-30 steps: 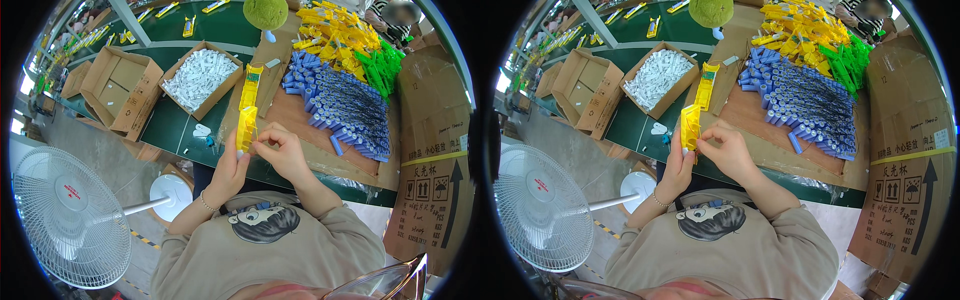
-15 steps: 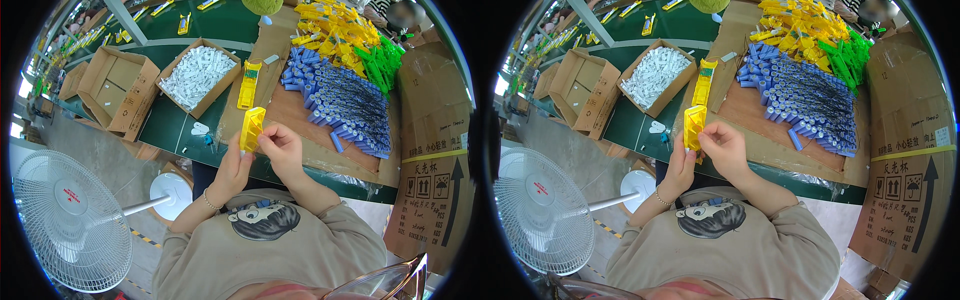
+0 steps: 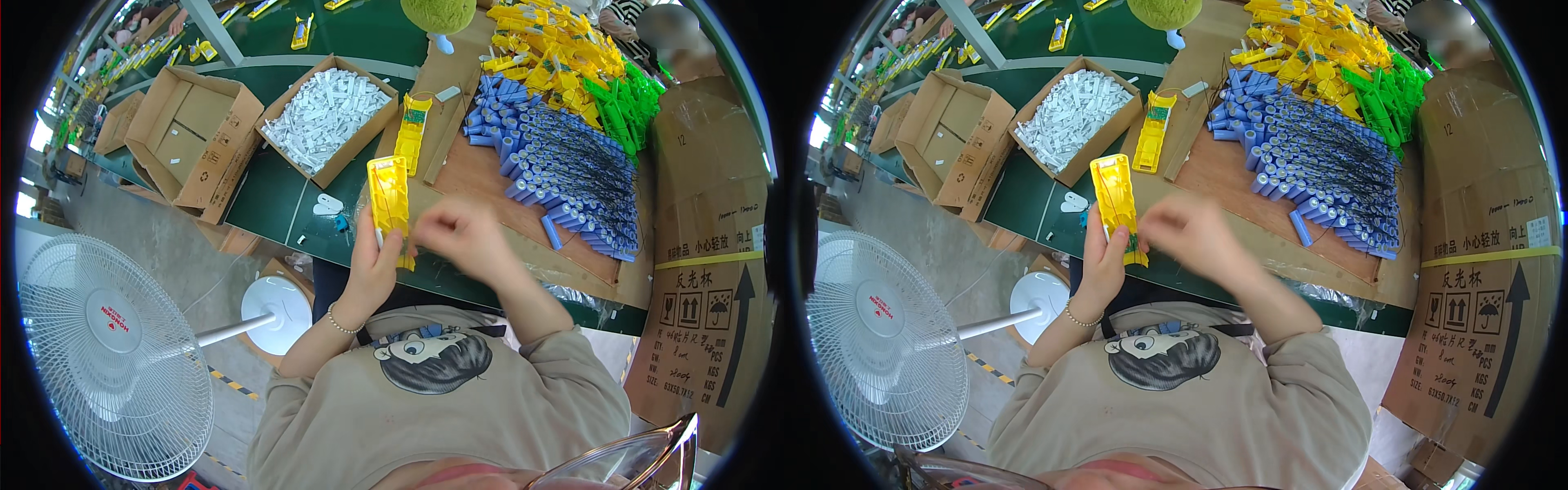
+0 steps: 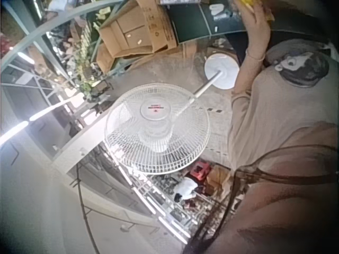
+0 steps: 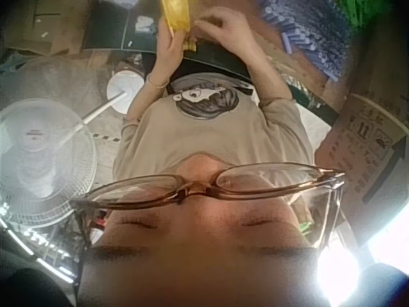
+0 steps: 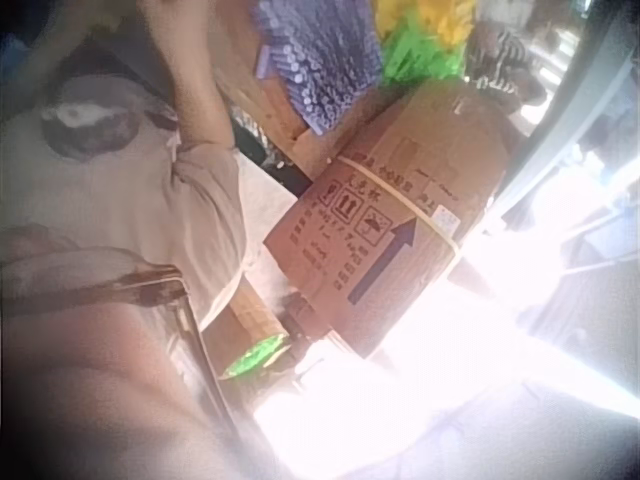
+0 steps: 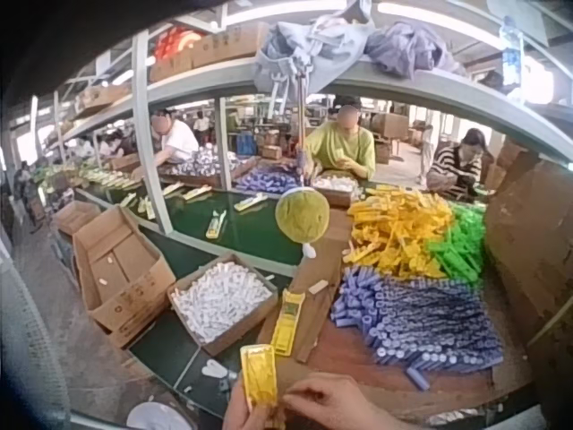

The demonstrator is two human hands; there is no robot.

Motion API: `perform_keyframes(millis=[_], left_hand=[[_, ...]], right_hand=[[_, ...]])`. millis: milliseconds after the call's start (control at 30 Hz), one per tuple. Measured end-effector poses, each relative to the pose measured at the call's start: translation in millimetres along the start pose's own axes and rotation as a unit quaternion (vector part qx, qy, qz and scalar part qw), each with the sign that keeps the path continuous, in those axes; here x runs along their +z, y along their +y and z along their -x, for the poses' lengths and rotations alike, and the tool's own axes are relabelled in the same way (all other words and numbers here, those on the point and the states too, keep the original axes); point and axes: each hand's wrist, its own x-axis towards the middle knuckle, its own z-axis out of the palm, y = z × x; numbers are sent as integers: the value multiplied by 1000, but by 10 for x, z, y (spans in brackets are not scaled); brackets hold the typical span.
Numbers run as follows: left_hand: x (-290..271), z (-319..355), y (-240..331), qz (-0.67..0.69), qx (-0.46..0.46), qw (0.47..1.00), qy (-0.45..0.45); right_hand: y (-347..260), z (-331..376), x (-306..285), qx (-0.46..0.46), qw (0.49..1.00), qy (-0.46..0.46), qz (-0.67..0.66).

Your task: Assembling small electronic light components by inserting a circuit board and securing plastic parts.

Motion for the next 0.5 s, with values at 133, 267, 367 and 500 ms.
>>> perform_keyframes(millis=[133,267,367,500], left_hand=[[-40,-29,-62,28,23,999,-9],[-43,-7,-47,86,-5,996,-26],[-78,15,-40,139,-37,989,-24],[-125,45,-23,148,-46,988,-22]], right_hand=[[628,-529,-351,2,913,77,402],[1012,-763,-404,45,808,-47,585],[1129,-836,-434,31,810,-33,584],[1101,-852,-453,-5,800,35,599]])
